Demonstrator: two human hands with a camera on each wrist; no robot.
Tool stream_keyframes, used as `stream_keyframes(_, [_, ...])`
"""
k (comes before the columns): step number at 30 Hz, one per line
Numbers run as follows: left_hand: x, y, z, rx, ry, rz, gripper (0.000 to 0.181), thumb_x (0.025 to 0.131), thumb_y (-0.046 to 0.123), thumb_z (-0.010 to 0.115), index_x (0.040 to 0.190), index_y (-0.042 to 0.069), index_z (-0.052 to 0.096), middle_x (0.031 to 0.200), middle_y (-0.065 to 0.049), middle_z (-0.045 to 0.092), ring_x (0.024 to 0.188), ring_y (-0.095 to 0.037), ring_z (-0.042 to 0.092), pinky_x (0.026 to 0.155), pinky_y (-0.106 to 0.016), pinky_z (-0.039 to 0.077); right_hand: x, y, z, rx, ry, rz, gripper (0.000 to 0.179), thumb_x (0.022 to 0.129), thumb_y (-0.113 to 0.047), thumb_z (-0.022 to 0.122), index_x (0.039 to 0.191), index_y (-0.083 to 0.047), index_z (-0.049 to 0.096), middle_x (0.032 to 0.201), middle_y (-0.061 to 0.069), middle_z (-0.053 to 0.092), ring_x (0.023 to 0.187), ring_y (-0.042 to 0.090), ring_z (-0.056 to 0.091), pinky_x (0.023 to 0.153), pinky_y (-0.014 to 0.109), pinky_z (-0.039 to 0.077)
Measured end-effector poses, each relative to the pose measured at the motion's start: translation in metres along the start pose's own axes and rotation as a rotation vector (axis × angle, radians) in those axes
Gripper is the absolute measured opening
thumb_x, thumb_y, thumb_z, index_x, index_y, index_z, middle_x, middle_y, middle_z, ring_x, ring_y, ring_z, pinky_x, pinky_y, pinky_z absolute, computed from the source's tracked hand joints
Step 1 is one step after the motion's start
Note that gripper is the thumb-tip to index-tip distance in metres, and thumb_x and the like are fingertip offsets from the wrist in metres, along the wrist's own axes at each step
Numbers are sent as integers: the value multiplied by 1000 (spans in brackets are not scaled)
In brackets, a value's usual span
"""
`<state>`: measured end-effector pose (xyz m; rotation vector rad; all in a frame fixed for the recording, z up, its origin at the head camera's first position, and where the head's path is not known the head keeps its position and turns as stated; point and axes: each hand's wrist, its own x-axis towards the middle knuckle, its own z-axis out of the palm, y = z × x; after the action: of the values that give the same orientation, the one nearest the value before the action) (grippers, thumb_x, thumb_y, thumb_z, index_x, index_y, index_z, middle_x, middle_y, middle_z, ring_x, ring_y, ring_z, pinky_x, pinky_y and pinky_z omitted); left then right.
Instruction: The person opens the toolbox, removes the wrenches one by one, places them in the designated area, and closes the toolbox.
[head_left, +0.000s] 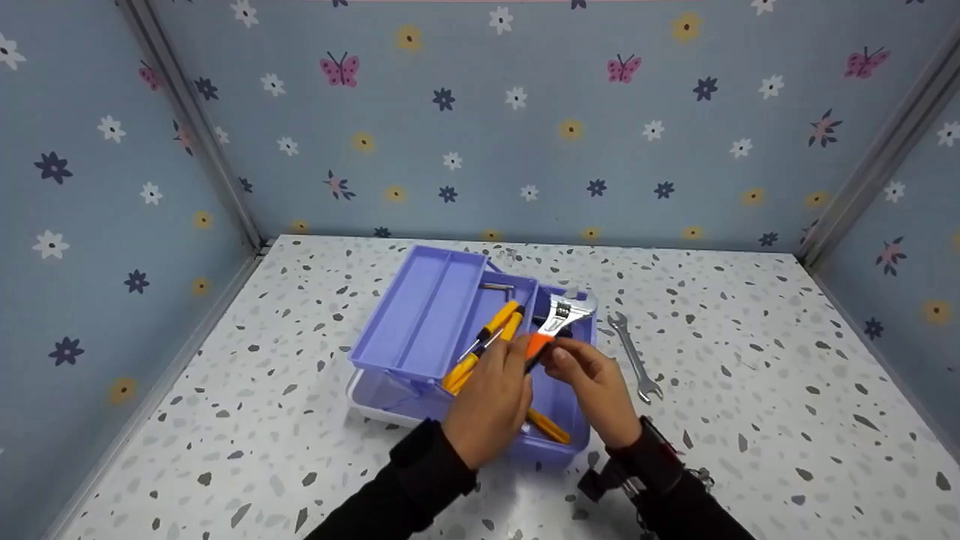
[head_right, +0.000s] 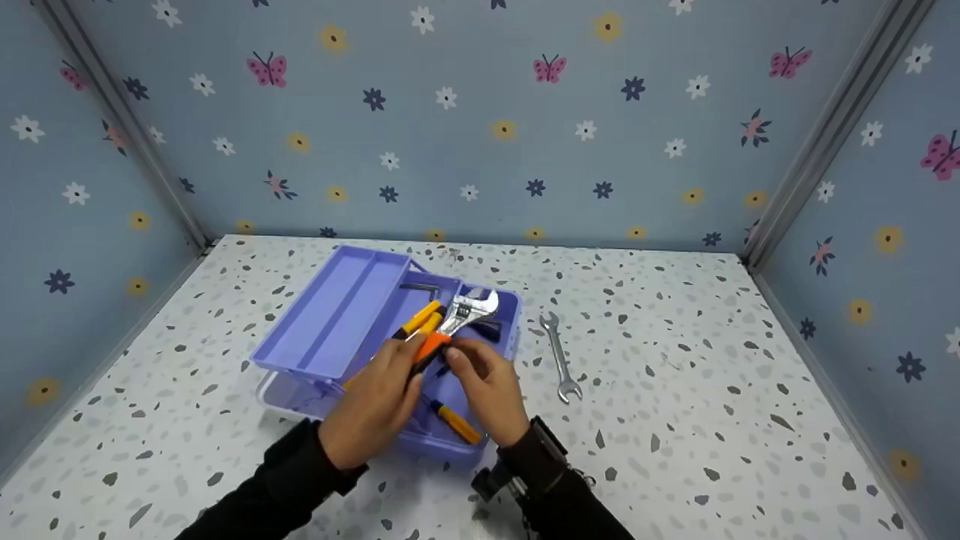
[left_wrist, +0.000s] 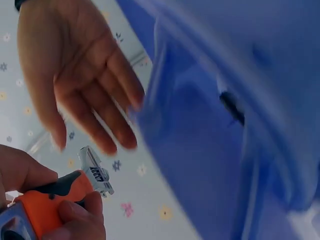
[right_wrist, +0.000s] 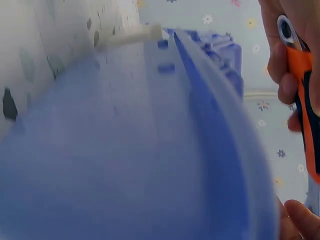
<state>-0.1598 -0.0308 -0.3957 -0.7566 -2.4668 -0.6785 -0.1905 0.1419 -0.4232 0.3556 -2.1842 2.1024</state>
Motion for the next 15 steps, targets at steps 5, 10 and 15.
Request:
stream_keyframes(5, [-12, 12, 19, 57, 43, 44, 45, 95, 8, 57, 135, -8, 48, 106, -14, 54, 91, -20, 54, 80, -29, 53, -5, -2, 7, 18, -4, 41, 24, 101, -13, 53, 107, 8, 64, 96, 10, 70, 87, 16, 70, 82, 31, 59])
stream_keyframes(10, [-17, 17, 31, 103, 94, 27, 43, 92, 5, 59, 133, -7, 50, 105, -14, 54, 88, -19, 55, 74, -24, 54, -8, -4, 10, 66, 17, 140, 24, 100, -13, 53, 106, 8, 64, 89, 3, 68, 76, 14, 65, 73, 28, 58])
stream_keyframes(15, [-20, 19, 34, 112, 95, 9, 45, 91, 8, 62, 132, -5, 51, 106, -14, 55, 88, -20, 56, 73, -25, 56, -9, -4, 10, 121, -1, 190, 23, 101, -12, 51, 104, 8, 63, 86, 4, 66, 73, 13, 62, 70, 26, 56])
